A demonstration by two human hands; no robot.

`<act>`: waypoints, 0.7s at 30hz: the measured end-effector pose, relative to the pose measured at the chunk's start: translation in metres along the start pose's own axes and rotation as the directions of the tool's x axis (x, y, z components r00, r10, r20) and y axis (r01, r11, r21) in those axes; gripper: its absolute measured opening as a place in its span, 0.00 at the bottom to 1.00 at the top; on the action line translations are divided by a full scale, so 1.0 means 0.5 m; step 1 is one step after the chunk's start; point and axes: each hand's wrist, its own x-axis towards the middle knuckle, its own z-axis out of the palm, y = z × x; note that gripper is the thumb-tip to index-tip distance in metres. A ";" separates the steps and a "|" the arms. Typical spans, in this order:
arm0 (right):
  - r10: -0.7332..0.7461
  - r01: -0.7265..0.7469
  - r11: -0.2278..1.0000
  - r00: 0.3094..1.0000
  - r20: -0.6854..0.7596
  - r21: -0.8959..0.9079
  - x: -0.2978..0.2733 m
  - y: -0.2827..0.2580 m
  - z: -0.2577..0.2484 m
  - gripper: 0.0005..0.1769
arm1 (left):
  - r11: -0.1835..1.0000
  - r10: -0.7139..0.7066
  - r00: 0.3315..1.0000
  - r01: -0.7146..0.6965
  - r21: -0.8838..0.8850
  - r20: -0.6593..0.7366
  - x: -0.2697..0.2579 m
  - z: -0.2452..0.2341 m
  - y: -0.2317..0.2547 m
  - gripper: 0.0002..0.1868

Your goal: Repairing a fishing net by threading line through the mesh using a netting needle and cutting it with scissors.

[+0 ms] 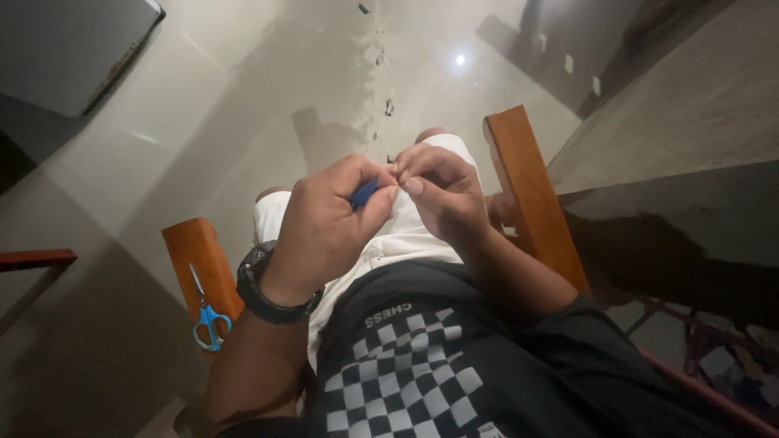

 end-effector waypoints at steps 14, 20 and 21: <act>0.142 -0.136 0.986 0.989 -0.052 0.095 -0.023 0.039 -0.057 0.03 | 0.995 -0.094 0.965 0.096 -0.005 -0.246 -0.045 0.050 -0.035 0.04; 0.207 -0.208 0.978 0.978 0.011 0.030 -0.028 0.034 -0.066 0.02 | 1.000 -0.006 0.975 0.004 -0.007 -0.221 -0.061 0.075 -0.068 0.03; 0.212 -0.212 0.977 0.977 0.014 0.029 -0.030 0.035 -0.069 0.02 | 1.000 -0.009 0.974 0.007 -0.010 -0.225 -0.063 0.078 -0.071 0.03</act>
